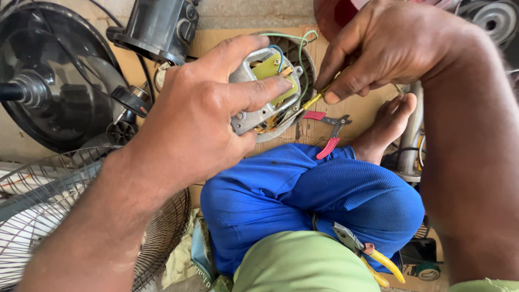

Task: The person disassembles and repairs an electric motor using pliers and a screwdriver, handling various wires and internal metal components while sitting on the floor.

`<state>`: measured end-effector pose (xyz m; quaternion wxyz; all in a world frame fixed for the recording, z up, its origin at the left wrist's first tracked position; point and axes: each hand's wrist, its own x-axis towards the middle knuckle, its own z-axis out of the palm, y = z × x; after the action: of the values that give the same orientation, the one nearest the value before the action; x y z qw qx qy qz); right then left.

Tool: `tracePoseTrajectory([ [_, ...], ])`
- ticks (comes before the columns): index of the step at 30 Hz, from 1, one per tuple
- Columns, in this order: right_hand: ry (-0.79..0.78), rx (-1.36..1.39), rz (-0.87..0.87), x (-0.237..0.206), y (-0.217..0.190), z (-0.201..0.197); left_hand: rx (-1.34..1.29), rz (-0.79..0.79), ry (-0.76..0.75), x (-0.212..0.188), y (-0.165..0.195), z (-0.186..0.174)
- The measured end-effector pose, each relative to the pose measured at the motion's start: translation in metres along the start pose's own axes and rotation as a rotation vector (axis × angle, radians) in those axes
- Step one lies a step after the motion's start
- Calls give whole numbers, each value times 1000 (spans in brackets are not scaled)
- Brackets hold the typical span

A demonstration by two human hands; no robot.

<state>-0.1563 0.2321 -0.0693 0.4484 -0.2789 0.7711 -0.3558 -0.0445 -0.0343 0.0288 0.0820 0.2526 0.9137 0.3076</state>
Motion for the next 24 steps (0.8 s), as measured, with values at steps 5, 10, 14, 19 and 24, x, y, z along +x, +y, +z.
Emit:
tracePoseTrajectory([
  [5, 47, 223, 274, -16, -15, 12, -25, -2, 2, -5, 9, -4],
  [10, 41, 470, 233, -31, -27, 27, 17, 16, 25, -10, 18, -8],
  [14, -104, -39, -1234, -24, -45, 37, -39, -40, -26, -12, 19, -11],
  [19, -54, 387, 0, -66, -35, 92, 24, 33, 101, -28, 16, -10],
  [24, 339, 1516, -299, -108, -9, 184, -67, -52, 99, -39, 10, -6],
])
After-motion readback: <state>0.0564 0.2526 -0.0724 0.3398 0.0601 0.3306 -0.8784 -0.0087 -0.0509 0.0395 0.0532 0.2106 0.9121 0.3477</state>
